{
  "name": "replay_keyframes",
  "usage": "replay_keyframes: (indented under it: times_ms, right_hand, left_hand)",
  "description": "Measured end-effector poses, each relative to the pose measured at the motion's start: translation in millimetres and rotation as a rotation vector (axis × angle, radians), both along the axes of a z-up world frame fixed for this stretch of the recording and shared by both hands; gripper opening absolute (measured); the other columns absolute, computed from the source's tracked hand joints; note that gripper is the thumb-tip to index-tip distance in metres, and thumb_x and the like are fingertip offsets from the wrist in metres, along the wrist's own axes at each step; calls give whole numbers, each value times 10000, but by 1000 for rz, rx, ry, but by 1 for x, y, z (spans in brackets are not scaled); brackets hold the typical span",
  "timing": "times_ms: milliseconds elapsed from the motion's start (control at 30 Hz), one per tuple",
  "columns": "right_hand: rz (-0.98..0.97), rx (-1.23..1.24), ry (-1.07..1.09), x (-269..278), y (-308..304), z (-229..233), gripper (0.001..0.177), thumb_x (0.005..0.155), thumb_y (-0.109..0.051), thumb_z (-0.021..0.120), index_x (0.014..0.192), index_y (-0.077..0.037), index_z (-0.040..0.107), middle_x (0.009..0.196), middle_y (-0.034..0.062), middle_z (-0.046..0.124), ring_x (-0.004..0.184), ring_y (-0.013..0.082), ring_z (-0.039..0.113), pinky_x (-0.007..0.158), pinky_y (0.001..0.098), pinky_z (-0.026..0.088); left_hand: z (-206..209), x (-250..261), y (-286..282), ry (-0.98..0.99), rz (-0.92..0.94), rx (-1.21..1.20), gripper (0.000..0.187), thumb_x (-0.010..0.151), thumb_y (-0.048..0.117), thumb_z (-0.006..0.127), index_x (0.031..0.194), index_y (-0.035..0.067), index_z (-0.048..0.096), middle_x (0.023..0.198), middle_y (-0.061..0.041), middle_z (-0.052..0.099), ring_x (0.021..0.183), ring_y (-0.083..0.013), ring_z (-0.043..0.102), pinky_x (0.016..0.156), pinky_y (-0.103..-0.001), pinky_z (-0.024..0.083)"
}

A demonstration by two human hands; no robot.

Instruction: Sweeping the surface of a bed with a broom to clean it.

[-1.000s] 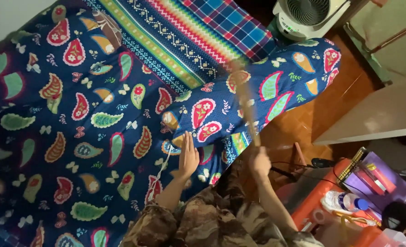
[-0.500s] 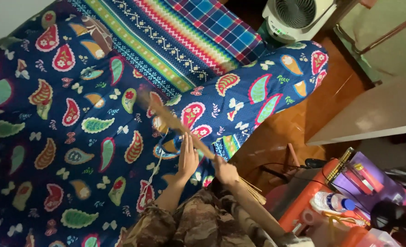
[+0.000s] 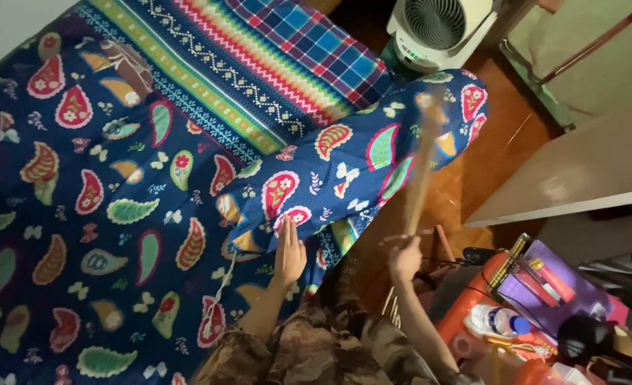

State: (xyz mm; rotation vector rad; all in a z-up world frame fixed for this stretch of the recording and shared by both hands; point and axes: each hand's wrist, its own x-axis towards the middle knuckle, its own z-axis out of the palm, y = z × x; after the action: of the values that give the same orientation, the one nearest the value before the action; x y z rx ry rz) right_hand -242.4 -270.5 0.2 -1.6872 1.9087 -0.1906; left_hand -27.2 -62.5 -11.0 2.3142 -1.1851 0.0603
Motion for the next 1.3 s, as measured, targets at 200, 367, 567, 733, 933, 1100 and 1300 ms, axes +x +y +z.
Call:
replay_keyframes:
  times_ms: [200,367,567,733,933,1100,1300]
  right_hand:
    - [736,84,58,46,58,-5,246,1020,-339,404,1201,-211,510,1121,149,677,959,415,733,858,558,588]
    - [1040,43,184,36,32,-33,296,1000,-342,422,1282,-252,437,1221,113,624,889,421,739,788,561,612]
    - [448,159,282,-7,-63,-14,379,1060,-371,309,1351,-171,445,1085,208,737,1029,411,739,880,526,588]
    - [44,91,39,8,-88,-1,364,1078,-453,403,1230,-139,506,1063,261,739,1039,459,714,888,558,552]
    - [479,97,170,40,-50,-1,501,1050,-595,338,1297,-185,487,1135,246,726,1032,438,729,938,543,577]
    - [919,133,231,32,-64,-2,424,1019,-548,403,1343,-276,435,1347,127,638,1008,423,728,896,560,596]
    - [620,180,418,16,-154,67,556,1044,-182,369,1596,-200,312,1249,258,699,1150,415,701,940,545,576]
  left_hand:
    - [19,-6,-28,38,-64,-6,593,959,41,439,1504,-164,326,1605,-372,244,1487,-482,284,1191,-481,326]
    - [22,-4,-49,52,-58,30,613,974,55,449,1542,-119,295,1639,-328,204,1500,-455,262,1181,-462,340]
    - [9,-1,-64,-2,-45,53,656,961,66,464,1567,-93,270,1652,-304,195,1510,-436,247,1202,-459,294]
    - [18,0,-82,13,-63,58,671,939,63,471,1562,-95,277,1645,-312,203,1506,-445,254,1217,-442,283]
    - [3,-2,-112,-12,-88,73,649,940,57,468,1541,-116,296,1626,-326,242,1499,-441,285,1203,-443,305]
    - [11,-9,-138,-105,-94,123,647,936,103,475,1531,-104,325,1636,-301,249,1507,-406,298,1210,-407,307]
    - [-4,-8,-152,10,-166,19,634,966,74,412,1564,-93,281,1656,-302,187,1511,-441,246,1199,-434,311]
